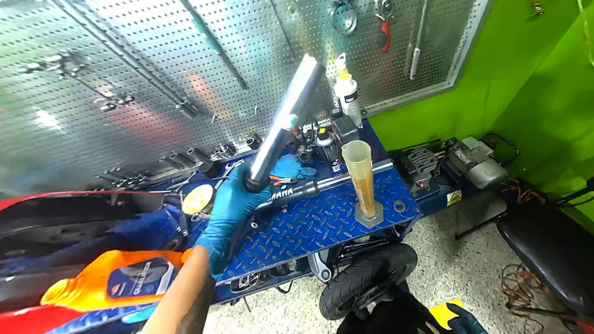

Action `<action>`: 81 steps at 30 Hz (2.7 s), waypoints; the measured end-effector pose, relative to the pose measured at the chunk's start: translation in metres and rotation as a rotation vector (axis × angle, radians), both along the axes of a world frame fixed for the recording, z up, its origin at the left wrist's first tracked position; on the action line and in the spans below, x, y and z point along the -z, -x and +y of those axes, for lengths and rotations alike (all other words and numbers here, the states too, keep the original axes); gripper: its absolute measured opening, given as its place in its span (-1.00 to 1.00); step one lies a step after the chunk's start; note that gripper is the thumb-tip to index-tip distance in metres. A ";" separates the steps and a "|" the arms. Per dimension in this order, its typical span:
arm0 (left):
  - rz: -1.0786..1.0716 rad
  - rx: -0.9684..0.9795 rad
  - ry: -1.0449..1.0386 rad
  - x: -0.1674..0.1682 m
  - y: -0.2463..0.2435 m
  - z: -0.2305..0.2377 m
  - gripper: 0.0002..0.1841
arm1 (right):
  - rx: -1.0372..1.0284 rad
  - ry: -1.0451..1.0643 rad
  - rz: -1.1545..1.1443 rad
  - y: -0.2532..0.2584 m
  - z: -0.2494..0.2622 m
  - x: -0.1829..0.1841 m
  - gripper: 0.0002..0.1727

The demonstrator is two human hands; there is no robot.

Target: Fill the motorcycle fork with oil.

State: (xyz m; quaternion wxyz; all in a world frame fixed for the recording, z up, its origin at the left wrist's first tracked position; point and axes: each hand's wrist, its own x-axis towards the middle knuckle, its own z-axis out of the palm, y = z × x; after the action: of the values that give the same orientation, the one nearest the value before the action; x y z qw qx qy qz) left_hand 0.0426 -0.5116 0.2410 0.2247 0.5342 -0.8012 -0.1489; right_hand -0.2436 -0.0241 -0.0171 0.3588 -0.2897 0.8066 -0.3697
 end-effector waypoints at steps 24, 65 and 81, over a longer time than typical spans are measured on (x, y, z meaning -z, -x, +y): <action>1.074 0.073 -0.118 0.148 0.018 0.259 -0.41 | -1.122 0.443 0.091 -0.097 -0.204 -0.057 -0.07; 1.034 0.477 -0.060 0.095 0.097 0.234 -0.84 | -0.716 0.128 0.389 -0.022 -0.195 0.026 -0.38; 1.045 0.335 -0.031 0.103 0.089 0.192 -0.75 | -0.251 0.909 0.220 0.016 -0.282 -0.163 0.05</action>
State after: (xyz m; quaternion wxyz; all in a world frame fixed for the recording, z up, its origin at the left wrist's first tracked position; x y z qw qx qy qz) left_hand -0.0461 -0.3196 0.1377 0.5580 0.2577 -0.6548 -0.4399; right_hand -0.2591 -0.3060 0.1460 0.1503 -0.5498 0.5552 -0.6057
